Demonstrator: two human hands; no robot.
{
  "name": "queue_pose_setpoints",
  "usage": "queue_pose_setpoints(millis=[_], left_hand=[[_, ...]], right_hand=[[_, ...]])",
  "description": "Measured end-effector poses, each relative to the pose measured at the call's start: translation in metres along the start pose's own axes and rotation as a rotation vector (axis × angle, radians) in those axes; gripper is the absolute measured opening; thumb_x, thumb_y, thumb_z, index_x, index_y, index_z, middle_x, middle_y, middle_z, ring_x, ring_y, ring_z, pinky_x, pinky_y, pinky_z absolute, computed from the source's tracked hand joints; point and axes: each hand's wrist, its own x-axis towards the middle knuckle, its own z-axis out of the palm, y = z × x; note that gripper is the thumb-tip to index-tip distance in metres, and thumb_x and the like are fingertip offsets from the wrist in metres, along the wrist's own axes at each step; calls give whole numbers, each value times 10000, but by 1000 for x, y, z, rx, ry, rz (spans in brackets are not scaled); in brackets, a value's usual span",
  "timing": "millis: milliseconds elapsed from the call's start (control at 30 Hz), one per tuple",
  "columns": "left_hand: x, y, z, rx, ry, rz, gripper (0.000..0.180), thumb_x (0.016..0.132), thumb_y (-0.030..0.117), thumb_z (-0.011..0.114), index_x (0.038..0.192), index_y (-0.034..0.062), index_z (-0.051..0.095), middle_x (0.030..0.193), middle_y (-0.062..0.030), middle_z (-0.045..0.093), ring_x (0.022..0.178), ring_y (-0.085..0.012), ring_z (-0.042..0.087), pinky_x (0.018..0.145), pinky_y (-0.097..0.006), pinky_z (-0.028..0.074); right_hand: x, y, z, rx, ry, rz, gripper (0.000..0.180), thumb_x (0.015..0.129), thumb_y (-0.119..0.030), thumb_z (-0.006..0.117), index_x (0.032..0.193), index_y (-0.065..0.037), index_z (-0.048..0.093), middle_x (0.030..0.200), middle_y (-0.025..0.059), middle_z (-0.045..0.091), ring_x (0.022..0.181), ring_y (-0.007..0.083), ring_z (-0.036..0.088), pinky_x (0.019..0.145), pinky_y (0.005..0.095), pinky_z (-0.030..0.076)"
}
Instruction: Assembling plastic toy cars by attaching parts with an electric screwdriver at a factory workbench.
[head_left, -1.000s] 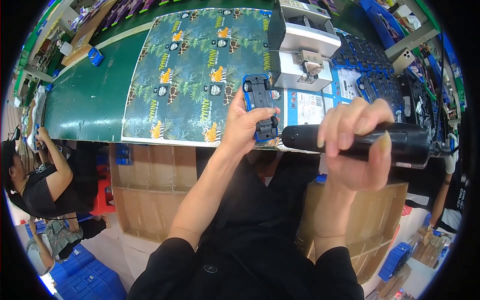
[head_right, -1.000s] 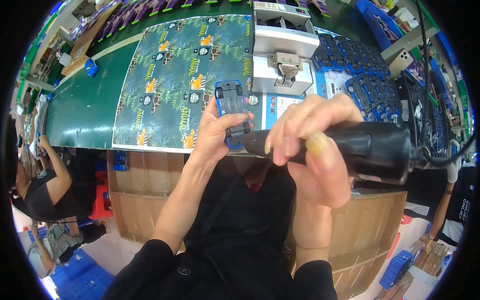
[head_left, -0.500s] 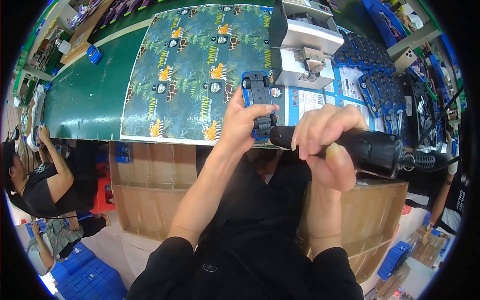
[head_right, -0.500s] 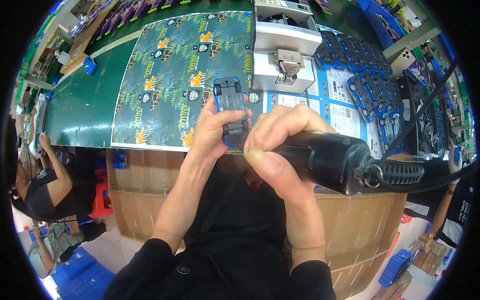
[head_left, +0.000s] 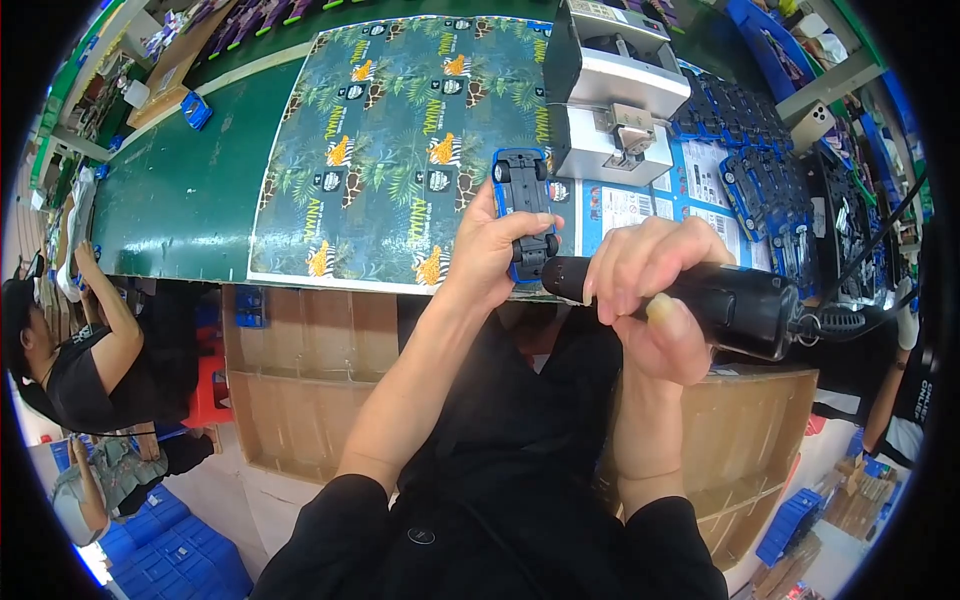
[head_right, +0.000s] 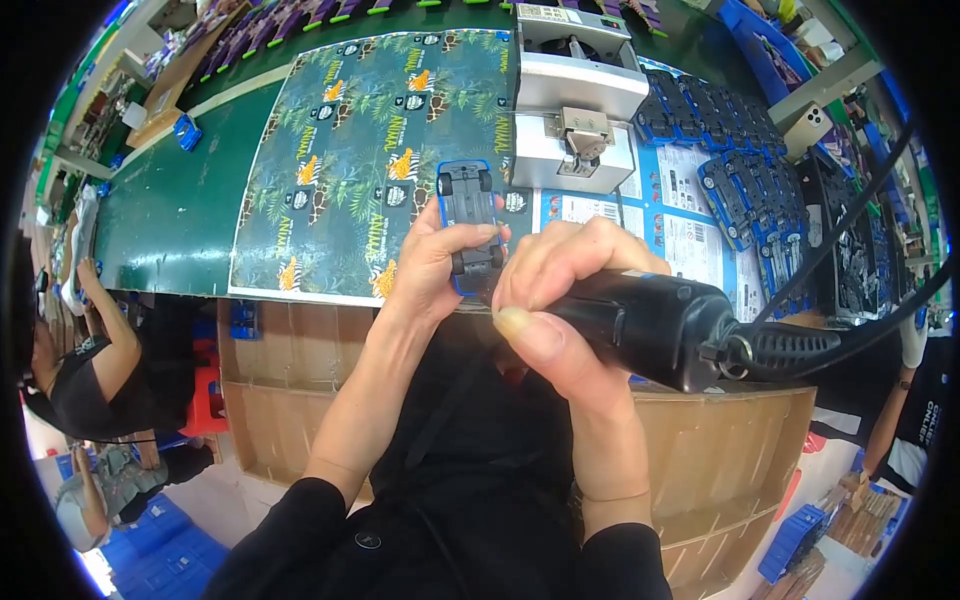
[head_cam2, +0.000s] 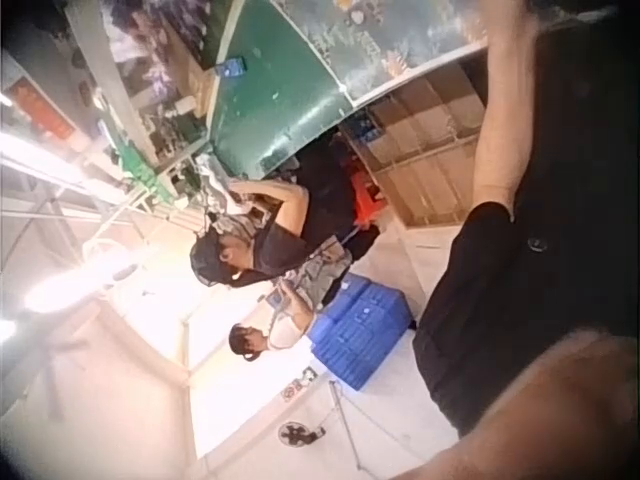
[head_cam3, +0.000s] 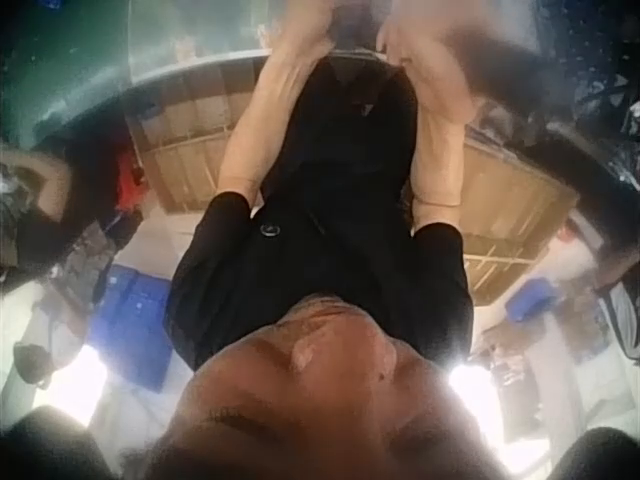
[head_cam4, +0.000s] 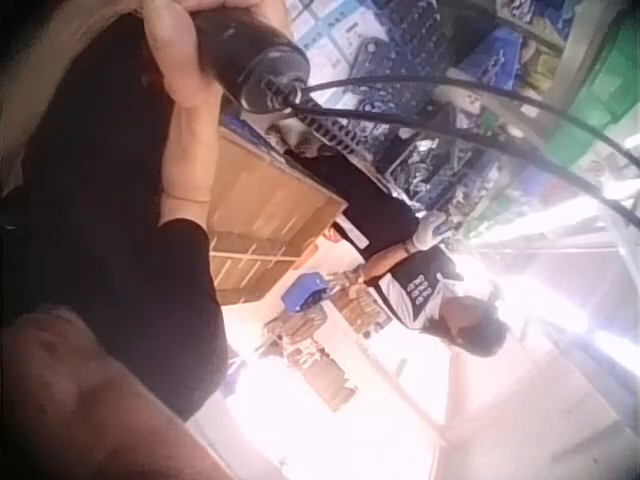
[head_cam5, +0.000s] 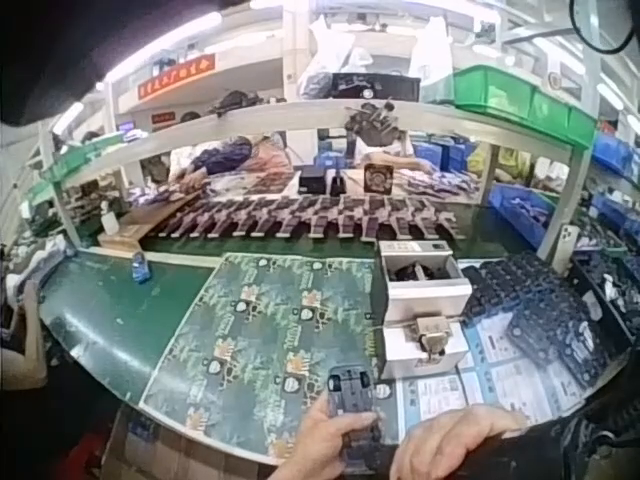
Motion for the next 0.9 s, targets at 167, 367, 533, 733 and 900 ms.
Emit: queue_pose_setpoints(millis=[167, 367, 533, 733, 900], left_hand=[[0, -3, -2, 22, -12, 26, 341, 852, 25, 654, 1174, 39, 545, 1082, -113, 658, 859, -229, 681, 730, -377, 576], [-1, 4, 1, -136, -139, -16, 572, 1012, 545, 409, 1251, 39, 530, 1006, -100, 646, 805, -211, 676, 682, -354, 574], [-2, 16, -1, -158, -150, -16, 788, 982, 686, 222, 1245, 14, 540, 1009, -114, 647, 800, -226, 668, 691, -377, 572], [13, 89, -24, 1601, -222, 980, 651, 859, 524, 642, 1313, 68, 543, 1031, -160, 593, 916, -316, 622, 754, -399, 509], [12, 148, -80, 2317, -561, 647, 805, 816, 659, 610, 1397, 117, 483, 1174, -139, 574, 1124, -313, 553, 969, -500, 423]], right_hand=[[-5, 0, 0, -11, 40, -25, 238, 775, -102, 753, 844, -47, 532, 746, 98, 587, 653, 186, 571, 666, 318, 496], [-3, -7, -9, -45, -105, -185, 275, 862, -265, 680, 921, -52, 517, 713, 68, 531, 558, 158, 515, 575, 303, 466], [-1, -34, -38, -164, -18, -289, 243, 867, -191, 651, 964, -23, 504, 716, 87, 520, 606, 185, 546, 583, 315, 494], [-12, -25, -78, -411, 227, -285, 65, 895, -7, 561, 925, -29, 508, 707, 95, 541, 581, 172, 522, 577, 314, 472], [-13, -24, -87, -399, 250, -250, 102, 923, -80, 594, 903, -57, 497, 708, 66, 495, 591, 152, 494, 589, 290, 429]])
